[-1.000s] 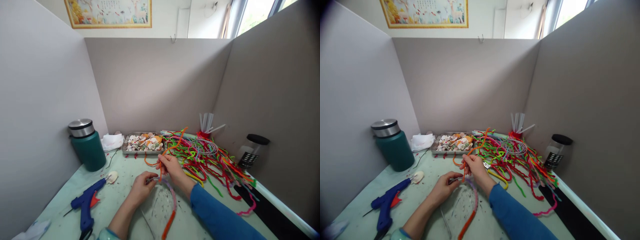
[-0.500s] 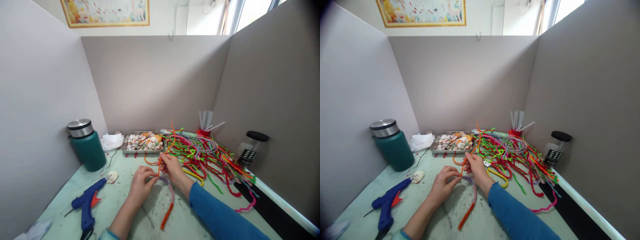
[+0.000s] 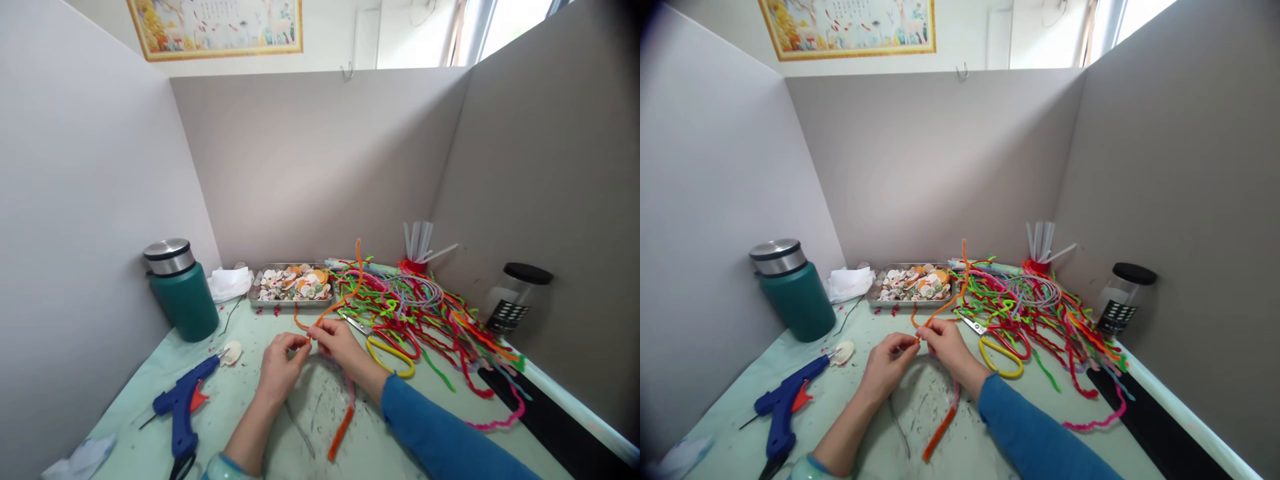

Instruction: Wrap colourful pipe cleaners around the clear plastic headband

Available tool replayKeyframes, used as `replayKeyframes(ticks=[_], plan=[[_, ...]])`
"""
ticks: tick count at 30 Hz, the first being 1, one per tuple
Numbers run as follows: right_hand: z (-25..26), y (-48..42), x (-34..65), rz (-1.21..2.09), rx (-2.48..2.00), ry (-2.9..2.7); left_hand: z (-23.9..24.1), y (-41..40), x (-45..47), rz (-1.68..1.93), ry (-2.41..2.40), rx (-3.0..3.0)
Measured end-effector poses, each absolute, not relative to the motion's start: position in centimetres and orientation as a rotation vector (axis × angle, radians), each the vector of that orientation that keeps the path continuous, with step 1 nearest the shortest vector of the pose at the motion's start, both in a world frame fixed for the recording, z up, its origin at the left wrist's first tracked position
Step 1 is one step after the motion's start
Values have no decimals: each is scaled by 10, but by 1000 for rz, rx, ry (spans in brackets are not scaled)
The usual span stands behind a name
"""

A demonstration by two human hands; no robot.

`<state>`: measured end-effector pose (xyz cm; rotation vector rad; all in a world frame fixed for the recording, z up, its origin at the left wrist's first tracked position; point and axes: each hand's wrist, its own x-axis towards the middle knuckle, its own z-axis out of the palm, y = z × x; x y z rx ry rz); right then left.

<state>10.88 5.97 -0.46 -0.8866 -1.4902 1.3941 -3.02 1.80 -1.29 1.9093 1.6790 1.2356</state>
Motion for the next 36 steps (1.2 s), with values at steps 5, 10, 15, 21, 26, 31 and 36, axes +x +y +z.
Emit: replayKeyframes(ticks=[5, 10, 15, 21, 26, 31, 36], plan=[[-8, 60, 109, 1390, -883, -1507, -14, 19, -31, 1243, 1721, 1888], [-10, 58, 106, 1292, -908, -1557, -15, 19, -33, 1206, 1782, 1894], [-13, 55, 105, 1128, -903, -1626, -13, 15, -30, 1120, 1936, 2103], [-9, 45, 102, 808, -912, -1716, -9, 9, -24, 1133, 2064, 2122], [-16, 46, 100, 715, -923, -1729, -8, 12, -26, 1316, 1966, 1872], [-19, 51, 103, 715, -990, -1698, -8, 17, -27, 1377, 1572, 1312], [-9, 52, 106, 829, -916, -1605, 0, 11, -27, 1212, 1119, 980]])
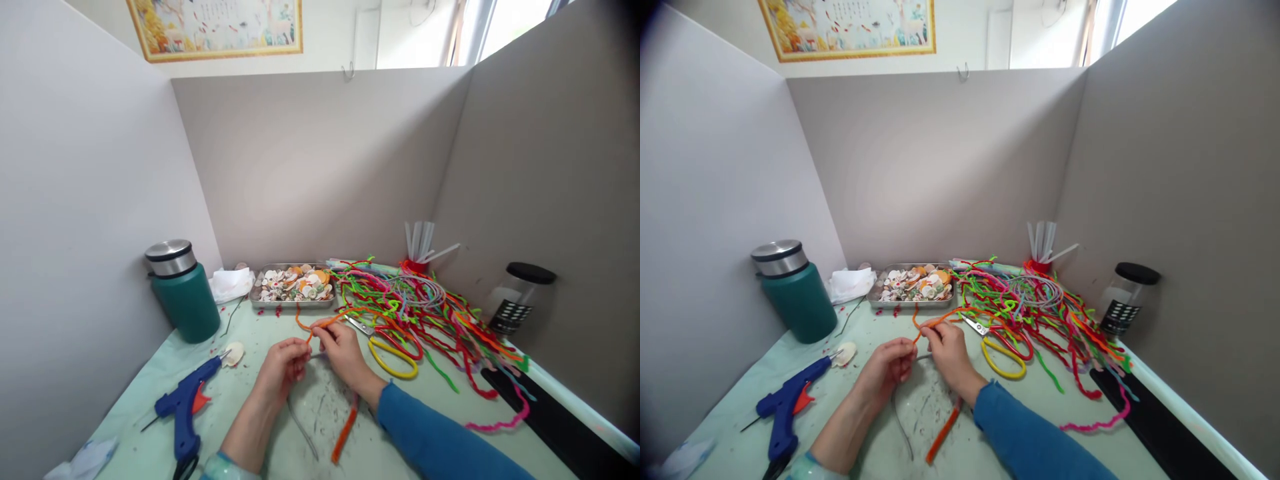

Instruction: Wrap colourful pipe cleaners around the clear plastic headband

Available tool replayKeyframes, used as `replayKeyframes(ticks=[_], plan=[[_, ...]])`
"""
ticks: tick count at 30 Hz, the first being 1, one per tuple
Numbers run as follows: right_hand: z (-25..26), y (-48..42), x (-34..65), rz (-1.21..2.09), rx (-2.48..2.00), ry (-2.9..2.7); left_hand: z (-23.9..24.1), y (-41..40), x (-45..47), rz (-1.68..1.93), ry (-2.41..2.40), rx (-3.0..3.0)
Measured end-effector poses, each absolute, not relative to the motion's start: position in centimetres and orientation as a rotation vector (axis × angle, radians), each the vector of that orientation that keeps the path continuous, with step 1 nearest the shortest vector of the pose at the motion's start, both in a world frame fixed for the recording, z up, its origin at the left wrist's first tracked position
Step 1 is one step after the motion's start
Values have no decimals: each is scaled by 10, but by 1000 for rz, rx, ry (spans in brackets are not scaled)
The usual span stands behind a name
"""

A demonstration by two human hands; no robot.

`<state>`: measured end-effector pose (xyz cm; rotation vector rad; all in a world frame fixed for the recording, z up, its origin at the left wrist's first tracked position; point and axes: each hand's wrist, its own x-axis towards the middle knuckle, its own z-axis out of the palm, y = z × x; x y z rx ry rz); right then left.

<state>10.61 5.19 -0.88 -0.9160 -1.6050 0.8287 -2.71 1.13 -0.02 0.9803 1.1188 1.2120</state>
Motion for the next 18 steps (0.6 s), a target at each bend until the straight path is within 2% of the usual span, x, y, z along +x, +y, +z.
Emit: replayKeyframes(ticks=[2, 4, 10, 18], plan=[[-5, 51, 107, 915, -873, -1571, 2, 10, -28, 1176, 1004, 913], [-4, 51, 107, 923, -863, -1574, 1, 12, -29, 1174, 1093, 993], [-12, 54, 110, 526, -946, -1720, -13, 21, -29, 1246, 1552, 1447], [-14, 49, 111, 367, -912, -1911, -8, 16, -31, 1252, 1799, 1655]])
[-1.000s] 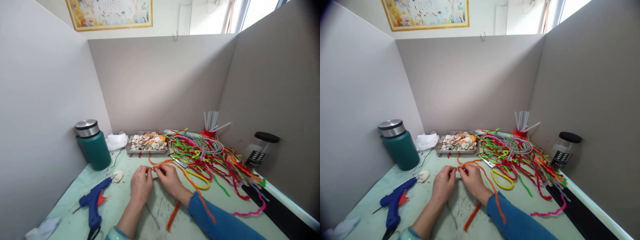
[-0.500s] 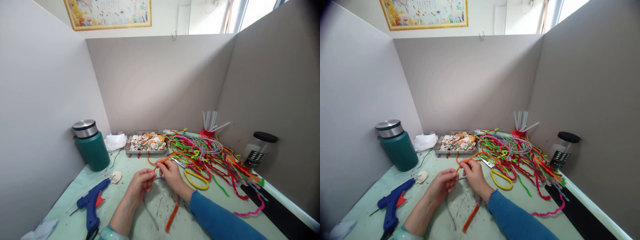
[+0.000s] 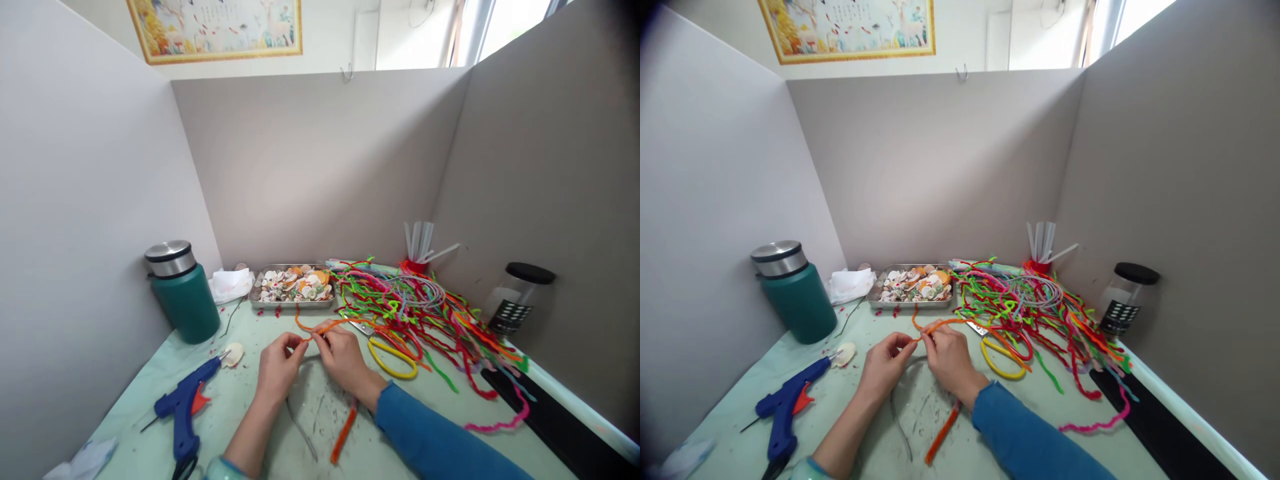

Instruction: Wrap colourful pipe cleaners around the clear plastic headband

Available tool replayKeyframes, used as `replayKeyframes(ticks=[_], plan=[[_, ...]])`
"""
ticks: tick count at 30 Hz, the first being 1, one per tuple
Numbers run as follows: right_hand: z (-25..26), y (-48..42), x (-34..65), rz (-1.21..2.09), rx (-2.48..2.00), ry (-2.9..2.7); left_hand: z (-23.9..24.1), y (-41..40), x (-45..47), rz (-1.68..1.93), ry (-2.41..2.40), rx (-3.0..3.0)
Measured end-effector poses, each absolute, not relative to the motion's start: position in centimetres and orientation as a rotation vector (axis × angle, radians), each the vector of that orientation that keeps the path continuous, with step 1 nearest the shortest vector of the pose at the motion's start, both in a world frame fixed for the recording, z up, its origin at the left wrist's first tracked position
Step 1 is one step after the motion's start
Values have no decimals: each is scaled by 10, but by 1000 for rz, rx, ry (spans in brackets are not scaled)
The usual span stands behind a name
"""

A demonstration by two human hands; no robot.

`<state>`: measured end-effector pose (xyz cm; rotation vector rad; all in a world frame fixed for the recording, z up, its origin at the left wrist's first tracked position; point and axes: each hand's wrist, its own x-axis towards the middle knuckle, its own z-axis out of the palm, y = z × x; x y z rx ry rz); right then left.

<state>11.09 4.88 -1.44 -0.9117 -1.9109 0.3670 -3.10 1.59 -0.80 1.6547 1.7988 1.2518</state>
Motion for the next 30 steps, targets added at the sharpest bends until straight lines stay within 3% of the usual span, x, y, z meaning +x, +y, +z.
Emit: replayKeyframes(ticks=[16, 23, 30], plan=[[-13, 49, 111, 339, -1021, -1957, -12, 18, -32, 1263, 1808, 1594], [-8, 51, 110, 701, -989, -1755, -4, 15, -27, 1242, 1295, 1244], [-3, 52, 110, 1124, -872, -1638, -6, 14, -30, 1244, 1232, 1079]])
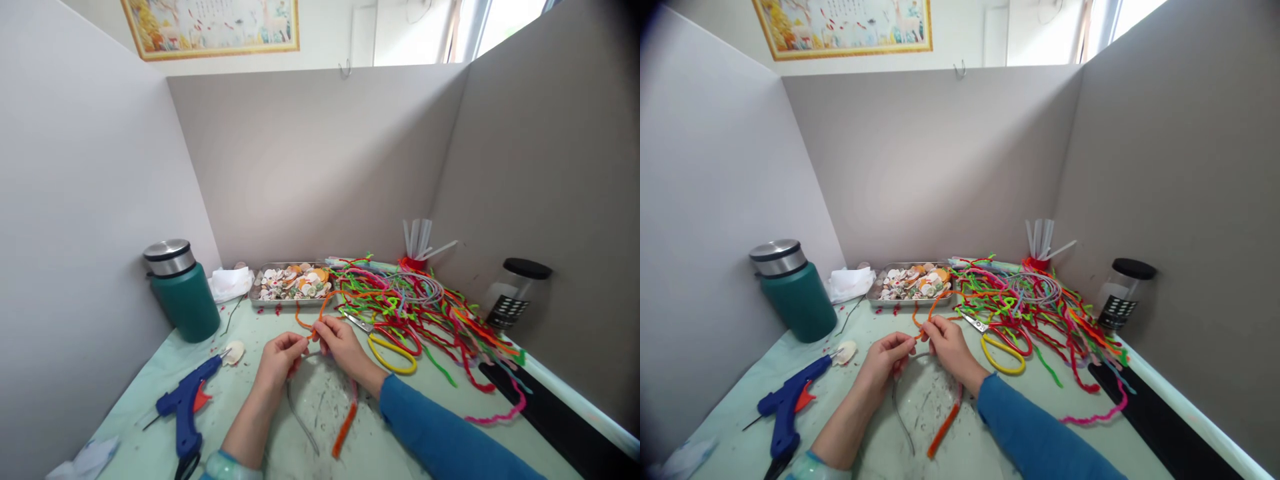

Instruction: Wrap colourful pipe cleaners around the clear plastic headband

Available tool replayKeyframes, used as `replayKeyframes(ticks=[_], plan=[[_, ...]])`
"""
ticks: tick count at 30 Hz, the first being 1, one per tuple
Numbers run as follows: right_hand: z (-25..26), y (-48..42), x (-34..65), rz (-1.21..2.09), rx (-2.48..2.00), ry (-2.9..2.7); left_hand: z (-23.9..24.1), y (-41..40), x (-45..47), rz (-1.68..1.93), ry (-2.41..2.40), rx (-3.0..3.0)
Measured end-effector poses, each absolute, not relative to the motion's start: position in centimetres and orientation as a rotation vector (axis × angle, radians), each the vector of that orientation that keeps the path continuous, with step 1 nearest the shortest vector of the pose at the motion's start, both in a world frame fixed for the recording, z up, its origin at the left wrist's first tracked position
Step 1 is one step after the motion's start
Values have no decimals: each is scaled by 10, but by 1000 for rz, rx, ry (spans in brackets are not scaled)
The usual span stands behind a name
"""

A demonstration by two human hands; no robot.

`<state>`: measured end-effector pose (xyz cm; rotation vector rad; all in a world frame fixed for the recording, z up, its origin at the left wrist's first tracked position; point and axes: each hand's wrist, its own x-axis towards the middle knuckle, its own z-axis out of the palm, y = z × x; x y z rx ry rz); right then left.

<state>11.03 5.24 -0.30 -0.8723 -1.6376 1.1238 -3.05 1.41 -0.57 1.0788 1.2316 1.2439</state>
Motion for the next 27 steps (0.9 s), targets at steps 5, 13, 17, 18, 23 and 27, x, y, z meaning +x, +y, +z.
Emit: replayKeyframes(ticks=[5, 13, 17, 18, 23, 27], plan=[[-8, 55, 111, 1184, -811, -1656, -7, 18, -32, 1262, 1458, 1243], [-19, 56, 106, 1129, -834, -1694, -3, 12, -27, 1289, 1725, 1961], [-17, 56, 107, 961, -880, -1783, -4, 11, -26, 1275, 1749, 1994], [-16, 55, 108, 908, -892, -1815, -4, 12, -25, 1271, 1751, 1969], [-11, 49, 110, 678, -880, -1914, -7, 16, -26, 1189, 1611, 1463], [-12, 52, 109, 833, -892, -1874, -12, 18, -29, 1100, 1435, 1189]])
